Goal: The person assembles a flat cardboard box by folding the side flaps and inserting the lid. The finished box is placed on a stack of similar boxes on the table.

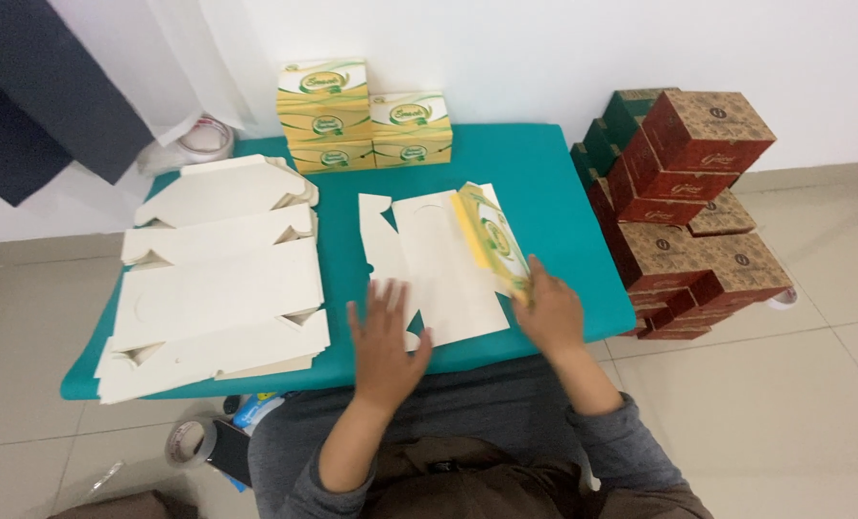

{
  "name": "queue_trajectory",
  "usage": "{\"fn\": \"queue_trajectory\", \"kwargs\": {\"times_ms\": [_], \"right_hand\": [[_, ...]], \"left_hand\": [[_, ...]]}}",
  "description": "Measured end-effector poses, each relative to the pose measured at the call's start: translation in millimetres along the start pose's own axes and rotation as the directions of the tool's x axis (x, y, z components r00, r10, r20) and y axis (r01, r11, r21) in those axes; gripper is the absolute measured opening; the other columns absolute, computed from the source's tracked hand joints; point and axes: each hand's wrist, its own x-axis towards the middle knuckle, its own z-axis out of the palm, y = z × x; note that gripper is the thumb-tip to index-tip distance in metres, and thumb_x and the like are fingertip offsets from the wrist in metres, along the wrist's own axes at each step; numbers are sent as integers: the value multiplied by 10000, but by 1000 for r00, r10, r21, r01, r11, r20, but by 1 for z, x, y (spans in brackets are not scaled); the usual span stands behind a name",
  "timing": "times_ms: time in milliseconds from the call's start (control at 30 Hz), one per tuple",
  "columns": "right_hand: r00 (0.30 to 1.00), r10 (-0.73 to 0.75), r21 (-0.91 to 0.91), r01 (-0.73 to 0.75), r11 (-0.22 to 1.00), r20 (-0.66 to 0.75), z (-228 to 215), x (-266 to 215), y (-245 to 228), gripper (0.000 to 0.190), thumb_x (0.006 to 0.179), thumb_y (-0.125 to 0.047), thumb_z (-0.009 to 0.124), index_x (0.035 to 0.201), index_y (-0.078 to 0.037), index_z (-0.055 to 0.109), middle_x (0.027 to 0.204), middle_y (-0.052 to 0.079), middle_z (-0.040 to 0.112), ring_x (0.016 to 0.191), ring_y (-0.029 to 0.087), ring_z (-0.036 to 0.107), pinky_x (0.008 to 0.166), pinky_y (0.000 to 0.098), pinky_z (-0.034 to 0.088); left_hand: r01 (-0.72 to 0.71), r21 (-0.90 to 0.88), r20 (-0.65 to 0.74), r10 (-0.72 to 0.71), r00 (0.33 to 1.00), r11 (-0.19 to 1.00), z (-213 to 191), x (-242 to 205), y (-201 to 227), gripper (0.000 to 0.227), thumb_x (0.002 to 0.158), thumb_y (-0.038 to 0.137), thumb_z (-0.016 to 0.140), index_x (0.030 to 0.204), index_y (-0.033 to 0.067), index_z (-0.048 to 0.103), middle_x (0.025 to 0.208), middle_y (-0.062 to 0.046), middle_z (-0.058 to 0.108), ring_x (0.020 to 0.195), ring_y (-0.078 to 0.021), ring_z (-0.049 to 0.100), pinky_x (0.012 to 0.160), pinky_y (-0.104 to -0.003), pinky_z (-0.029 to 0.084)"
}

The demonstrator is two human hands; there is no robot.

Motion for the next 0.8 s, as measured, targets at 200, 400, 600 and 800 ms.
{"fn": "queue_trajectory", "kwargs": {"times_ms": [200, 400, 600, 800], "right_hand": [[925, 376, 599, -266, 755, -63, -21, 11, 47, 667, 995, -301, 655, 1556, -43, 402, 1183, 306, 680, 1088, 453, 672, 868, 561, 558], [905, 423, 457, -363, 812, -33, -15, 13, 69, 765, 906, -306, 750, 1529, -30, 404, 1272, 327, 641, 1199, 456, 618, 929, 576, 561], [957, 284, 839, -106, 533, -60, -2, 13, 69, 526, 984, -86, 646, 1466, -19, 447, 1139, 304, 682, 1008, 377, 688, 772, 474, 603], [937, 293, 942, 92, 322, -191, -28, 15, 20, 403, 1004, -59, 593, 1380, 55, 503, 1166, 307, 650, 1068, 360, 656, 840, 515, 594]], "left_hand": [[378, -443, 174, -335, 926, 813, -5, -7, -43, 820, 974, 286, 561, 1628, 79, 113, 1598, -258, 255, 1500, -467, 237, 1182, -652, 236], [424, -498, 279, -323, 904, 756, 1, -4, -42, 784, 977, 169, 513, 1620, 64, 77, 1586, -254, 250, 1459, -448, 329, 1175, -622, 355], [432, -511, 330, -294, 897, 743, -10, 4, -32, 666, 992, 167, 422, 1609, 60, 195, 1603, -263, 251, 1507, -453, 233, 1224, -604, 273], [404, -478, 324, -271, 906, 780, 0, 4, -39, 627, 999, 147, 442, 1597, 57, 278, 1592, -273, 294, 1510, -436, 259, 1228, -584, 268]]}}
